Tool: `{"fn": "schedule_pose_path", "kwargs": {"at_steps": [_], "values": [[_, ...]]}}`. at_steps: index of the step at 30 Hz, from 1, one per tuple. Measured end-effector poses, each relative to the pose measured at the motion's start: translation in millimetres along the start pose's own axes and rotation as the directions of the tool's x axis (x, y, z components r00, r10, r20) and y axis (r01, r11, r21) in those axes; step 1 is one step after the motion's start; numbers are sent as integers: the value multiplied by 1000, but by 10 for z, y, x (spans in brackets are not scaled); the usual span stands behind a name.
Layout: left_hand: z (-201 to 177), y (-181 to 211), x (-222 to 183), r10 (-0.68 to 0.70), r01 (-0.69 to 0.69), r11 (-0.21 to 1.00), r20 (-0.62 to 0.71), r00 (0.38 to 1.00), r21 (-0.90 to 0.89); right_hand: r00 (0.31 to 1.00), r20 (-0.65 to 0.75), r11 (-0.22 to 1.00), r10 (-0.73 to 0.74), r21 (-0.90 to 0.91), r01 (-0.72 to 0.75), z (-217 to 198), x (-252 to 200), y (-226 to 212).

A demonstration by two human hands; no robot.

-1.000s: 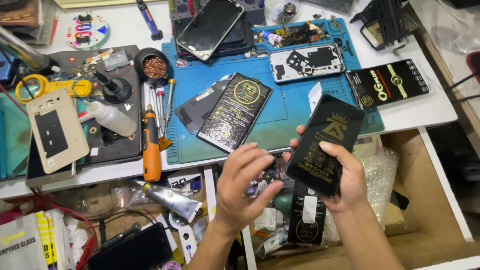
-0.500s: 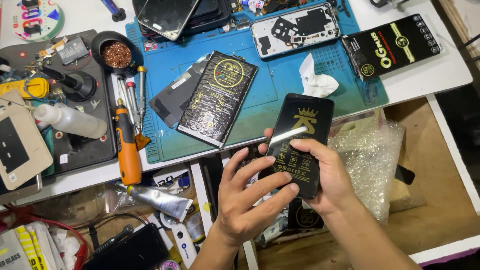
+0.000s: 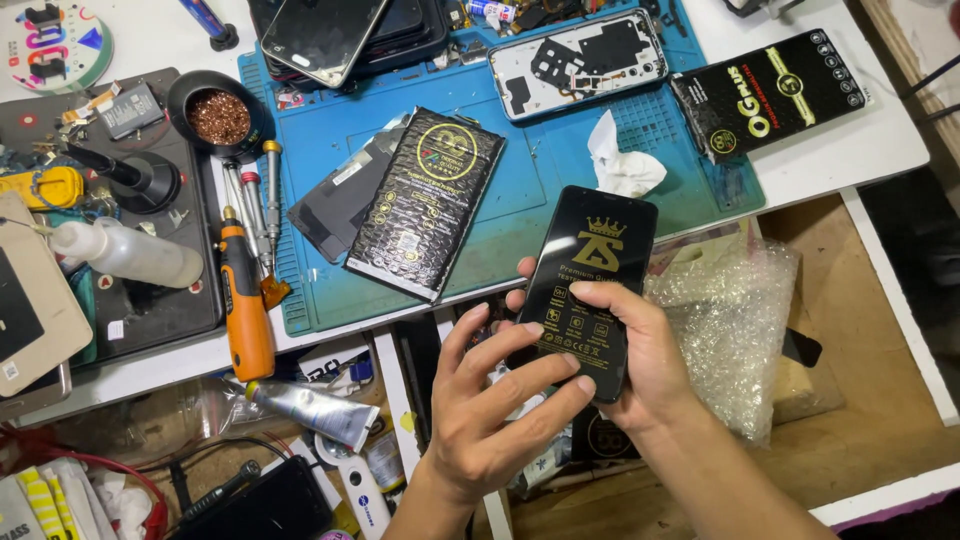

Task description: Prying open a smartphone case to inspect and repair internal components.

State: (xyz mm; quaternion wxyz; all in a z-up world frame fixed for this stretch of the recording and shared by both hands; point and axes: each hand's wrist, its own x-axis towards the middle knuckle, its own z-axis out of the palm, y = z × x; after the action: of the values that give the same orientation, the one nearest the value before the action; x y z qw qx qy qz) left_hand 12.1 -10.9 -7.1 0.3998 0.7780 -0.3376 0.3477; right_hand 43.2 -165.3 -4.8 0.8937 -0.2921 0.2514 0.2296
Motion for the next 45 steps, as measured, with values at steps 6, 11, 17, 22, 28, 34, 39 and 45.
{"fn": "schedule_pose_path", "kwargs": {"at_steps": [6, 11, 17, 22, 28, 34, 39, 45], "values": [[-25, -35, -180, -172, 173, 985, -114, 979, 2, 960, 137, 969, -244, 74, 236, 32, -96, -40], [-34, -37, -169, -146, 153, 987, -128, 981, 41, 894, 213, 908, -394, 242, 343, 78, -93, -53], [-57, -39, -140, -113, 121, 990, -97, 989, 77, 889, 238, 889, -391, 346, 299, 15, -54, -60], [-56, -47, -157, -109, 118, 988, -89, 990, 95, 882, 291, 885, -370, 399, 239, 17, -48, -62], [-72, -35, -155, -116, 122, 990, -88, 989, 73, 862, 400, 857, -311, 511, 73, -9, -51, -81], [-84, -21, -141, -108, 117, 990, -112, 988, 79, 829, 511, 815, -226, 565, -126, -41, -37, -88], [-157, 28, -58, -176, 174, 984, -106, 979, -29, 803, 545, 833, -243, 542, -116, -74, -35, -86], [-219, 37, 83, -181, 162, 978, -152, 972, -129, 721, 670, 821, -176, 504, -268, -64, -36, -64]]}}
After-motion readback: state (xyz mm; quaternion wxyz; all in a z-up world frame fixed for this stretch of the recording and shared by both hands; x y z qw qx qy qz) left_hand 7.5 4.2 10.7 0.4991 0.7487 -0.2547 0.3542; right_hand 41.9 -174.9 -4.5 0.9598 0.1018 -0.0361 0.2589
